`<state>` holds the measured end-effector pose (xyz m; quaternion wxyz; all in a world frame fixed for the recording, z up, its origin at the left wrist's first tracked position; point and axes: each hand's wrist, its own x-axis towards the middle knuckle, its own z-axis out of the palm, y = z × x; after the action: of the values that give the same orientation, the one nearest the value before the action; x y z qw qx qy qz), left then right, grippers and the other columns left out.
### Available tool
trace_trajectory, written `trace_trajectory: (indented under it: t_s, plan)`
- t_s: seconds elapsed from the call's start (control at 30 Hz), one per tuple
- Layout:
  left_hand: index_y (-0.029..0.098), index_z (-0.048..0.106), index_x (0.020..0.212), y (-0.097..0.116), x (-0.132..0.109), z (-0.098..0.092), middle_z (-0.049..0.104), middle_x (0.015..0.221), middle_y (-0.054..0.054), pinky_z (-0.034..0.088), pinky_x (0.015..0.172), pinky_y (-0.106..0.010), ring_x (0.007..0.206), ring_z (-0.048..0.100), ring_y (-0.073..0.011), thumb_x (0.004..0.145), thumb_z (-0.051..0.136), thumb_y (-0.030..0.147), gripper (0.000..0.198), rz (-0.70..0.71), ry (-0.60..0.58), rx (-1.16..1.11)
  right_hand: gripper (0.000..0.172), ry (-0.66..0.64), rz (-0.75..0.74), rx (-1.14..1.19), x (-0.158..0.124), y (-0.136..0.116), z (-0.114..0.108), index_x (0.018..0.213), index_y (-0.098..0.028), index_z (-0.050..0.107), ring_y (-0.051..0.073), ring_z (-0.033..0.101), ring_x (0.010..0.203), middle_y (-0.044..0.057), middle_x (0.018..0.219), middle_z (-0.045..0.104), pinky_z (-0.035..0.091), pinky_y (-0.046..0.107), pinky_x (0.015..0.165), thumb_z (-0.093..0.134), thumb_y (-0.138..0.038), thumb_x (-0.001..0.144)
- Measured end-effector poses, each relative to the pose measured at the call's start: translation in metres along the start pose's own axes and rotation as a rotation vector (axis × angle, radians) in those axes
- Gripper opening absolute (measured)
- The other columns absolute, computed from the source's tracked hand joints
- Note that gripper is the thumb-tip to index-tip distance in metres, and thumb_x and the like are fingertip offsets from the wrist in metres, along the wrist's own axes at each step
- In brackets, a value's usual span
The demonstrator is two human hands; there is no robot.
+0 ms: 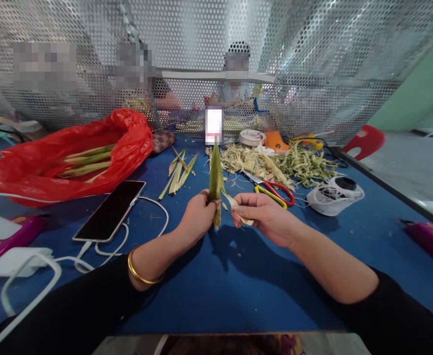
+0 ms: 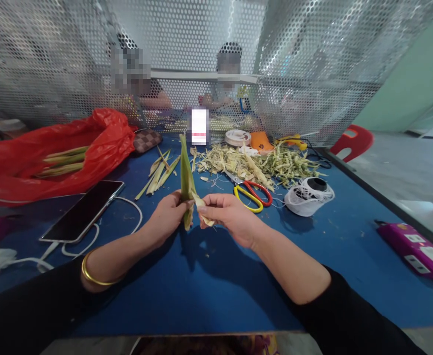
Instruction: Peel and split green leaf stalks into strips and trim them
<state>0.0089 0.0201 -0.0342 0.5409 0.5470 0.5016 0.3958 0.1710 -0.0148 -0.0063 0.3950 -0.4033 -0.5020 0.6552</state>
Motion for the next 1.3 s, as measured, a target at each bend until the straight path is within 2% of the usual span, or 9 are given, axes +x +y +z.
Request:
trace_trajectory:
  t_s: [0.2,0.33,0.47,0.63,0.77,0.9,0.97,1.17,1.3]
  plan:
    - [0.014,0.061,0.086,0.009,-0.007,0.004,0.064,0.072,-0.002,0.045,0.056,-0.024,0.062,0.058,-0.0136,0.074,0.057,0.021,0.015,-0.019,-0.138,-0.026,0.030,0.070,0.041,-0.092,0.006,0.003,-0.003,0.075,-0.015,0.060,0.012,0.058,0.066,0.002,0.070,0.064,0.044,0.027,0.070,0.070,-0.043,0.072]
    - [0.014,0.062,0.084,0.016,-0.014,0.007,0.065,0.072,-0.002,0.045,0.056,-0.022,0.061,0.059,-0.0123,0.072,0.059,0.019,0.013,-0.042,-0.218,-0.041,0.034,0.242,-0.015,-0.132,0.010,0.008,-0.002,0.069,-0.016,0.057,0.010,0.052,0.058,-0.002,0.062,0.057,0.042,0.026,0.061,0.069,-0.048,0.071]
    - [0.016,0.059,0.083,0.017,-0.016,0.008,0.064,0.073,-0.002,0.047,0.058,-0.023,0.064,0.060,-0.0133,0.071,0.061,0.020,0.013,-0.073,-0.238,-0.106,0.034,0.293,-0.123,-0.247,0.011,0.011,-0.001,0.059,-0.018,0.051,0.009,0.042,0.051,-0.005,0.053,0.047,0.036,0.025,0.053,0.069,-0.044,0.071]
    - [0.016,0.057,0.083,0.014,-0.016,0.009,0.062,0.067,0.000,0.050,0.059,-0.025,0.057,0.059,-0.0116,0.075,0.065,0.035,0.022,-0.075,-0.171,-0.253,0.031,0.205,-0.114,-0.277,0.009,0.012,0.004,0.058,-0.018,0.050,0.010,0.044,0.052,-0.005,0.053,0.047,0.034,0.025,0.053,0.069,-0.037,0.072]
    - [0.015,0.056,0.079,0.012,-0.014,0.009,0.058,0.056,0.002,0.044,0.046,-0.019,0.046,0.054,-0.0094,0.077,0.063,0.031,0.018,-0.102,-0.150,-0.289,0.025,0.085,-0.013,-0.046,0.004,0.007,0.005,0.064,-0.017,0.054,0.011,0.052,0.057,-0.002,0.059,0.057,0.038,0.024,0.056,0.068,-0.035,0.073]
    - [0.016,0.054,0.078,0.012,-0.011,0.008,0.057,0.054,0.003,0.049,0.049,-0.022,0.045,0.054,-0.0094,0.076,0.062,0.024,0.011,-0.178,-0.070,-0.339,0.027,0.008,0.022,0.054,0.001,0.001,0.003,0.062,-0.016,0.054,0.009,0.049,0.052,-0.003,0.056,0.054,0.035,0.021,0.051,0.070,-0.035,0.073]
    - [0.016,0.054,0.078,0.012,-0.012,0.008,0.057,0.054,0.003,0.049,0.049,-0.023,0.045,0.054,-0.0097,0.076,0.061,0.025,0.011,-0.165,-0.079,-0.326,0.029,0.046,0.000,0.010,0.001,0.001,0.003,0.062,-0.016,0.054,0.009,0.049,0.053,-0.003,0.056,0.053,0.037,0.021,0.053,0.069,-0.038,0.073]
    - [0.016,0.054,0.068,0.016,-0.024,0.012,0.051,0.050,0.006,0.037,0.042,-0.016,0.043,0.046,-0.0062,0.074,0.063,0.027,0.015,-0.070,-0.124,-0.167,0.030,0.318,-0.165,-0.290,0.006,0.008,0.001,0.069,-0.018,0.053,0.012,0.052,0.058,-0.002,0.062,0.055,0.042,0.027,0.058,0.064,-0.045,0.077]
    - [0.017,0.056,0.076,0.020,-0.027,0.014,0.056,0.059,0.004,0.046,0.051,-0.020,0.052,0.054,-0.0089,0.076,0.062,0.034,0.019,-0.094,-0.182,-0.199,0.028,0.384,-0.250,-0.502,0.008,0.012,-0.001,0.060,-0.020,0.047,0.012,0.049,0.055,-0.003,0.056,0.050,0.041,0.026,0.054,0.058,-0.035,0.082]
